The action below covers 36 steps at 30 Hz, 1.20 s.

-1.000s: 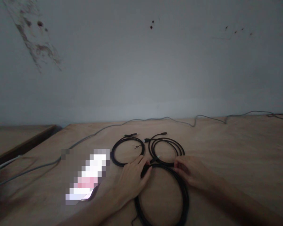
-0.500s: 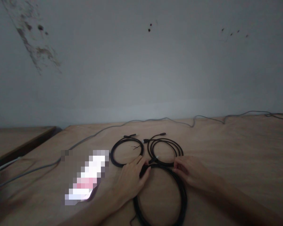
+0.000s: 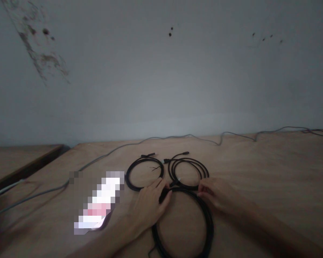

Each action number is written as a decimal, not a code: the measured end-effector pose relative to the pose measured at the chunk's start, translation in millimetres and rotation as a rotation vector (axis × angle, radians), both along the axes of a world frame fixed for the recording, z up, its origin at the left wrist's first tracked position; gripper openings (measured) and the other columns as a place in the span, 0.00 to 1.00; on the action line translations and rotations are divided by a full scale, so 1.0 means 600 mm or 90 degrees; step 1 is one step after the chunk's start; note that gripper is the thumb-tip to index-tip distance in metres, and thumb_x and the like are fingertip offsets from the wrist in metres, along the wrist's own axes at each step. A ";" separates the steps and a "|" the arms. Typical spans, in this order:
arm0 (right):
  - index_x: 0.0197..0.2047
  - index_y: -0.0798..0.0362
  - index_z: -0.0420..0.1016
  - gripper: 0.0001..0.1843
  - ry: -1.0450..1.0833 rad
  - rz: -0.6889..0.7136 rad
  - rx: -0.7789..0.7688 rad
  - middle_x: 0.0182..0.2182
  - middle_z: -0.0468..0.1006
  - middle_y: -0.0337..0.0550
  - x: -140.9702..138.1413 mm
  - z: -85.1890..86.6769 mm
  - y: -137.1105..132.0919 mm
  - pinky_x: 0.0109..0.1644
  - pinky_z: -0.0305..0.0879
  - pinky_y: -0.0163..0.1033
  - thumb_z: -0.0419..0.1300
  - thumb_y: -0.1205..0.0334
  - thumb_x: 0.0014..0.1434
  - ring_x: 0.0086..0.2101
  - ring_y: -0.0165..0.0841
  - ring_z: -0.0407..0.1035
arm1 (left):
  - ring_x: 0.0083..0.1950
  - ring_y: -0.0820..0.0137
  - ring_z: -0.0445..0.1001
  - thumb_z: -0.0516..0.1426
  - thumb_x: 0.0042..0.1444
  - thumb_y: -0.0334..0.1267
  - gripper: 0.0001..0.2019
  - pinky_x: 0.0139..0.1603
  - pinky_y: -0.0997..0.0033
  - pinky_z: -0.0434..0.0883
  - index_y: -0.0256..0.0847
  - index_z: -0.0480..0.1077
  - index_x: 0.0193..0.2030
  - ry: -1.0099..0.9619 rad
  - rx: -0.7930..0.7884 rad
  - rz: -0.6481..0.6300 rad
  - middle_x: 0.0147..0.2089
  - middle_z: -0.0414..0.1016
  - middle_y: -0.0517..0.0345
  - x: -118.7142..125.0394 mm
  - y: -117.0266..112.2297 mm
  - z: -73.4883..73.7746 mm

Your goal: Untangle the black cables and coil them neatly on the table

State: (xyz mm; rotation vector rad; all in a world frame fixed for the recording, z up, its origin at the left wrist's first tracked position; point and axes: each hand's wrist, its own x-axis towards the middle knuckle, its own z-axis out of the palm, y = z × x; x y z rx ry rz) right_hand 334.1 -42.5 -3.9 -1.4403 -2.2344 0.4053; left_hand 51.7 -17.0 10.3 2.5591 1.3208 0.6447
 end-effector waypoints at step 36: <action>0.47 0.48 0.82 0.16 -0.024 0.176 0.188 0.44 0.82 0.47 0.010 -0.017 0.014 0.48 0.72 0.42 0.51 0.62 0.73 0.43 0.37 0.76 | 0.47 0.57 0.77 0.53 0.69 0.40 0.06 0.47 0.57 0.72 0.43 0.71 0.45 -0.012 -0.002 -0.007 0.48 0.78 0.52 -0.004 0.004 -0.008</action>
